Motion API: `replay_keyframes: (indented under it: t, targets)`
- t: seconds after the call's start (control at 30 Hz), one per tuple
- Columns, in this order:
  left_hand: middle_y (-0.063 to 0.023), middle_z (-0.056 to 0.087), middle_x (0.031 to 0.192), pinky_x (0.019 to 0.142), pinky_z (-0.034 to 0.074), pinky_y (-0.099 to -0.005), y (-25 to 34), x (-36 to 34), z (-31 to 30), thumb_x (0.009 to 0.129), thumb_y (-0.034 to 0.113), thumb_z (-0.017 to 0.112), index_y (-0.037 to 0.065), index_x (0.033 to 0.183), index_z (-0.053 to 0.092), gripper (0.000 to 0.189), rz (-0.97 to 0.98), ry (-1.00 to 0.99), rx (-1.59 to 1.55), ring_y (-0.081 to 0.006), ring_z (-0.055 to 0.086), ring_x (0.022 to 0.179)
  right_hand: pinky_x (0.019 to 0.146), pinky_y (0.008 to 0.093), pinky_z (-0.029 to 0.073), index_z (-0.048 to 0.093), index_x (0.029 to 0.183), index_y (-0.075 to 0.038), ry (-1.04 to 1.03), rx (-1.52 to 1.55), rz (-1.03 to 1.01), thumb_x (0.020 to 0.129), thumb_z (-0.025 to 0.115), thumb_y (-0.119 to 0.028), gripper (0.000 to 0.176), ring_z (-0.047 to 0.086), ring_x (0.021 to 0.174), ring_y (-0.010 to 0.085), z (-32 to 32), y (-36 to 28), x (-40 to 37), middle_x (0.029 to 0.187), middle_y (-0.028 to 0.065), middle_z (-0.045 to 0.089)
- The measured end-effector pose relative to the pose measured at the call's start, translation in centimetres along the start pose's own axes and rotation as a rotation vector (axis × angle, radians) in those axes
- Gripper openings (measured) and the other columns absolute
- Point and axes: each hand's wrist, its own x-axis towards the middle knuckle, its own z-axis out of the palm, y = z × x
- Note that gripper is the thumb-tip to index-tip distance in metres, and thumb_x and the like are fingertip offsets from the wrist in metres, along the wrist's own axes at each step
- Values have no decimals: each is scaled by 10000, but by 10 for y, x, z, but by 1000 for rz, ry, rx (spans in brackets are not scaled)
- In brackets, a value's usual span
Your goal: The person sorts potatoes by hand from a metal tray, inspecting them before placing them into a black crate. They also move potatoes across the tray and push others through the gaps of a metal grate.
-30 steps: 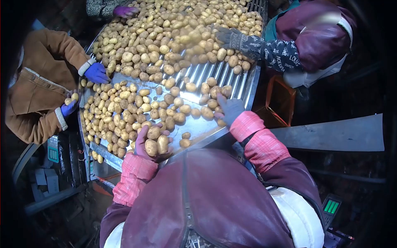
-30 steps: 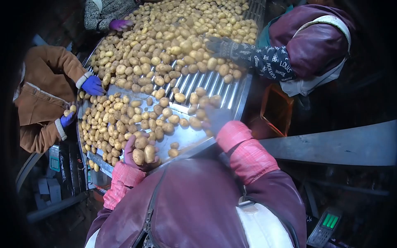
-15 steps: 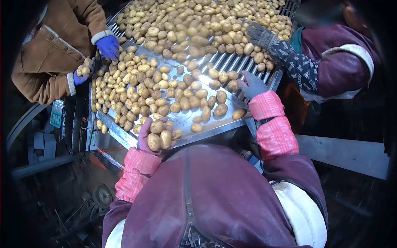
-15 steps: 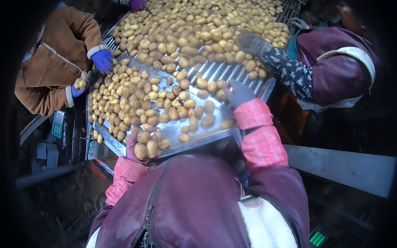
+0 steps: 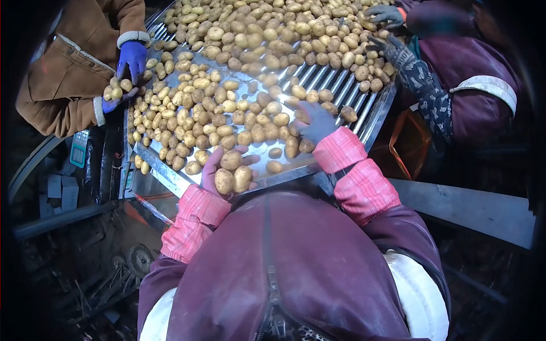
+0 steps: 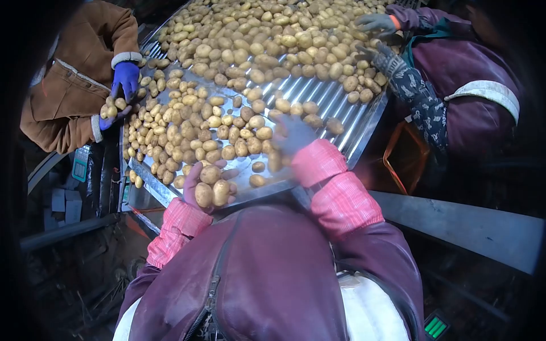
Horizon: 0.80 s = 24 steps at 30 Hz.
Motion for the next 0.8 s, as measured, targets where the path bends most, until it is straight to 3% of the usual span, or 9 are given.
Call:
replay_keyframes:
  t: [0.13, 0.17, 0.23, 0.3, 0.37, 0.47, 0.7, 0.77, 0.8]
  targets:
    - [-265, 544, 1316, 732, 585, -548, -6, 0, 8, 940, 589, 456, 85, 1462, 386, 728, 25, -196, -127, -435, 658, 970, 800, 294, 490, 495, 1400, -100, -217, 751, 343, 898, 653, -295, 561, 572, 935, 125, -56, -81, -13, 1024, 55, 620]
    - [-273, 529, 1336, 733, 584, -553, -6, 2, 7, 937, 597, 455, 92, 1477, 370, 744, 30, -233, -164, -441, 657, 973, 808, 323, 498, 505, 1383, -104, -17, 529, 214, 871, 663, -314, 576, 607, 937, 193, -34, -57, -13, 1067, 111, 627]
    - [-278, 514, 1352, 720, 580, -562, -7, 7, -9, 927, 617, 454, 95, 1457, 395, 747, 0, -224, -161, -450, 655, 967, 806, 366, 500, 500, 1374, -107, -9, -63, -124, 848, 667, -299, 584, 613, 941, 274, -32, -23, -37, 1058, 154, 613]
    - [-285, 497, 1367, 694, 576, -577, -10, 8, -19, 914, 638, 457, 78, 1405, 446, 745, -33, -193, -178, -487, 634, 996, 799, 410, 501, 496, 1363, -115, -104, -335, -166, 828, 670, -276, 585, 609, 947, 343, -31, -19, -50, 1049, 185, 595]
    - [-287, 502, 1361, 686, 576, -580, -12, 5, -10, 915, 635, 457, 66, 1367, 475, 727, -45, -199, -205, -502, 617, 1024, 788, 455, 499, 495, 1349, -129, -287, -273, 75, 809, 673, -247, 581, 595, 954, 399, -18, -24, -50, 1039, 204, 570]
    - [-288, 504, 1357, 677, 581, -576, -11, 5, -3, 918, 621, 455, 33, 1313, 512, 711, -48, -167, -177, -520, 590, 1072, 832, 449, 510, 484, 1363, -119, -330, -275, 94, 855, 599, -198, 527, 620, 965, 389, 21, -15, -25, 1115, 228, 593]
    - [-244, 546, 1325, 672, 584, -563, -11, -4, 8, 930, 604, 427, 20, 1306, 518, 701, -7, -10, -73, -493, 603, 1059, 870, 430, 513, 555, 1292, -91, 283, 155, -89, 862, 584, -151, 435, 609, 975, 361, 9, -21, 8, 1172, 199, 578]
    - [-250, 528, 1346, 657, 576, -532, -13, -5, 2, 934, 638, 386, 39, 1343, 497, 733, 12, -61, -56, -466, 614, 1033, 917, 425, 492, 560, 1289, -92, 386, -28, -55, 858, 605, -181, 443, 583, 1036, 361, -12, 31, -1, 1188, 190, 569]
    - [-254, 520, 1357, 650, 572, -516, -13, -7, -1, 936, 655, 366, 49, 1362, 486, 750, 27, -82, -50, -452, 620, 1019, 957, 438, 461, 561, 1287, -96, 360, -341, -89, 844, 633, -213, 464, 550, 1104, 370, -51, 15, -10, 1201, 174, 558]
